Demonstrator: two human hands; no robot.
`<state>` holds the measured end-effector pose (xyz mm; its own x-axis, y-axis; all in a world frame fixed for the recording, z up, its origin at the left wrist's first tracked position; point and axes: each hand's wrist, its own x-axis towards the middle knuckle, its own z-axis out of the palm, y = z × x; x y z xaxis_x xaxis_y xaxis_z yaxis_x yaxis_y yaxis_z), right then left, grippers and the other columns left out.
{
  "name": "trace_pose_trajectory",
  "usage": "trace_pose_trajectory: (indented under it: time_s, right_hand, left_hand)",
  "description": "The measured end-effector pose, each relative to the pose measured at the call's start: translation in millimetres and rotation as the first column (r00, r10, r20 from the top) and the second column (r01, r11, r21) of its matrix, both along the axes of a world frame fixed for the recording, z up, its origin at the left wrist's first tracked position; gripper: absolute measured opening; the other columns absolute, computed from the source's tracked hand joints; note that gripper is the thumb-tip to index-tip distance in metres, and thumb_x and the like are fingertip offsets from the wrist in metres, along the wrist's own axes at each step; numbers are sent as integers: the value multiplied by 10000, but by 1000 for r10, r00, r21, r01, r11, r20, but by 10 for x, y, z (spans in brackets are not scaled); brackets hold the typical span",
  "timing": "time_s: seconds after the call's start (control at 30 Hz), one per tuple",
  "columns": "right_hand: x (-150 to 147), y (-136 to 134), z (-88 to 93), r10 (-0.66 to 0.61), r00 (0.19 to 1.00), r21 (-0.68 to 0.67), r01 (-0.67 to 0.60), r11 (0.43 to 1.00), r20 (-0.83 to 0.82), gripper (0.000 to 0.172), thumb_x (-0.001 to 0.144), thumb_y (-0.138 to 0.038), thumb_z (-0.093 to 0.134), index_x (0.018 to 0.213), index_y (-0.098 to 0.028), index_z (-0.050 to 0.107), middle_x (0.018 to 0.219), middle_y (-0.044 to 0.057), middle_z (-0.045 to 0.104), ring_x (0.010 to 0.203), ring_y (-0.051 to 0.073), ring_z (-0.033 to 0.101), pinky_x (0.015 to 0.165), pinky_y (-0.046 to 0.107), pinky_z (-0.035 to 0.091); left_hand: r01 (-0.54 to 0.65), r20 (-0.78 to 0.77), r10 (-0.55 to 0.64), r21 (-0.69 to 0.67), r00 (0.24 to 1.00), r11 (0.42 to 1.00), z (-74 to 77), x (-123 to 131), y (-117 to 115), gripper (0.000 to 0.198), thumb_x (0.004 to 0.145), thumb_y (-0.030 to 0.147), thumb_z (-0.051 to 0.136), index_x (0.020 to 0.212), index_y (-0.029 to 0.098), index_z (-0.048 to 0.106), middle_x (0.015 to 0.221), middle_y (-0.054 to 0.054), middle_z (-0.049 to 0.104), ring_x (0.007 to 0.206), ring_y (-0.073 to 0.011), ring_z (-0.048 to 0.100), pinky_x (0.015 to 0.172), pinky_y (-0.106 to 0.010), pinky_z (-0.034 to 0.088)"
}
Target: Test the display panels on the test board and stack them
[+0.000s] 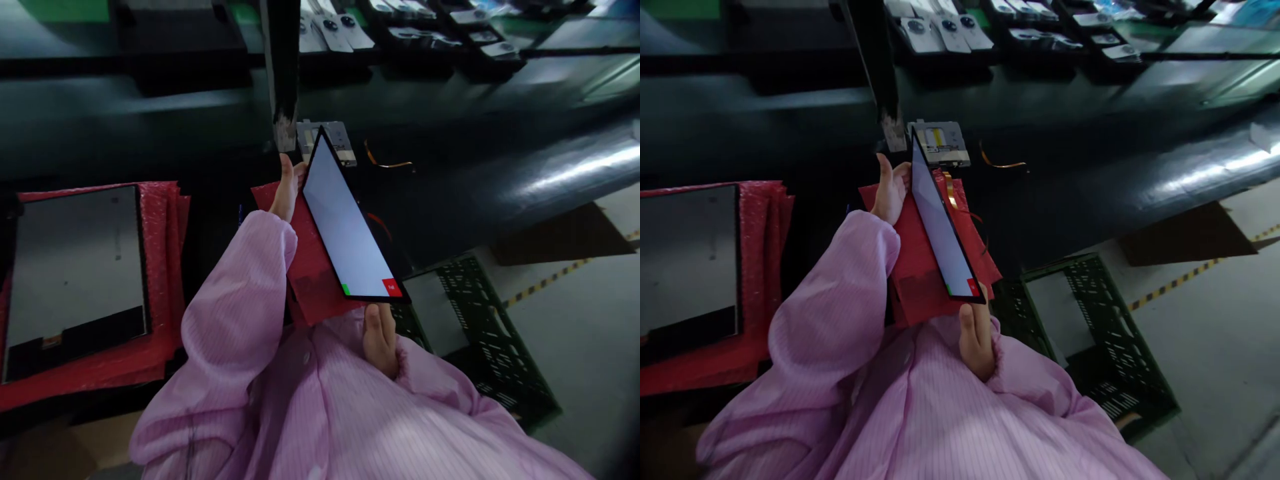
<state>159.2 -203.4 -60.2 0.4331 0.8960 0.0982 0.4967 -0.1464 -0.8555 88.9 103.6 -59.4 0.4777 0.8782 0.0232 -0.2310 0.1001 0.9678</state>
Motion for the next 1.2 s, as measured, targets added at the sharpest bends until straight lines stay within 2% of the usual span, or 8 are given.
trace_pose_trajectory:
  time_s: [0.07, 0.17, 0.43, 0.6, 0.73, 0.87, 1.07, 1.2]
  right_hand:
    - [-14, 22, 25, -79, 997, 28, 79, 996, 6, 366, 999, -405, 327, 1197, -296, 615, 1051, 83, 661, 1091, 283, 623, 1011, 531, 460]
    - [0, 83, 40, -44, 999, 42, 43, 998, 25, 318, 985, -414, 378, 1025, -307, 675, 1018, 72, 667, 1033, 286, 641, 957, 505, 503]
    - [71, 210, 171, 57, 998, 58, -59, 997, 27, 255, 965, -380, 428, 848, -285, 634, 966, 70, 662, 886, 263, 658, 774, 432, 569]
    - [486, 371, 406, 105, 994, 114, -105, 988, 2, 380, 946, -498, 457, 674, -255, 565, 764, 57, 597, 767, 250, 614, 720, 405, 548]
    - [964, 579, 528, 106, 978, 143, -81, 986, -179, 429, 900, -552, 563, 619, -232, 509, 627, 10, 488, 660, 200, 539, 615, 340, 494]
    - [1212, 781, 511, 129, 896, 143, -74, 987, -426, 493, 825, -613, 645, 593, -225, 446, 564, -35, 407, 512, 130, 408, 480, 276, 406]
    - [1213, 980, 409, 176, 790, 141, -114, 983, -587, 452, 739, -641, 707, 663, -235, 526, 625, -22, 534, 547, 149, 514, 527, 301, 498]
    - [1199, 979, 330, 168, 760, 123, -116, 986, -628, 395, 757, -603, 714, 707, -237, 576, 641, -21, 569, 568, 152, 544, 549, 299, 515]
  left_hand:
    - [-2, -13, 2, 0, 1000, 1000, -11, -1, 17, 921, 788, 725, -96, 1038, 186, 607, 895, -25, 694, 1045, -153, 616, 919, -255, 479]
    - [-6, -15, 6, -7, 1000, 1000, -2, -12, 10, 888, 762, 775, -1, 1034, 190, 608, 931, -28, 694, 1024, -164, 616, 915, -263, 483]
    - [-99, 71, 97, 30, 993, 995, 74, 0, -87, 924, 757, 869, 36, 975, 195, 631, 1001, -109, 671, 1116, -250, 609, 869, -354, 518]
    - [-195, 59, 196, -7, 979, 981, 163, -149, -158, 888, 664, 959, 195, 898, 227, 638, 964, -108, 678, 1129, -273, 603, 837, -341, 533]
    - [-224, 30, 225, -46, 974, 974, 357, -389, -344, 841, 685, 946, 227, 857, 232, 637, 893, -99, 687, 1045, -270, 643, 778, -340, 559]
    - [-179, -13, 178, -115, 984, 977, 483, -616, -529, 800, 741, 907, 239, 798, 213, 632, 814, -113, 686, 944, -281, 678, 690, -360, 580]
    - [-236, -28, 239, -288, 971, 928, 355, -723, -645, 738, 811, 848, 223, 730, 218, 599, 650, -63, 642, 810, -258, 703, 622, -349, 582]
    - [-253, -26, 268, -431, 963, 866, 322, -687, -746, 709, 851, 806, 214, 858, 222, 616, 713, -58, 663, 861, -251, 703, 678, -365, 593]
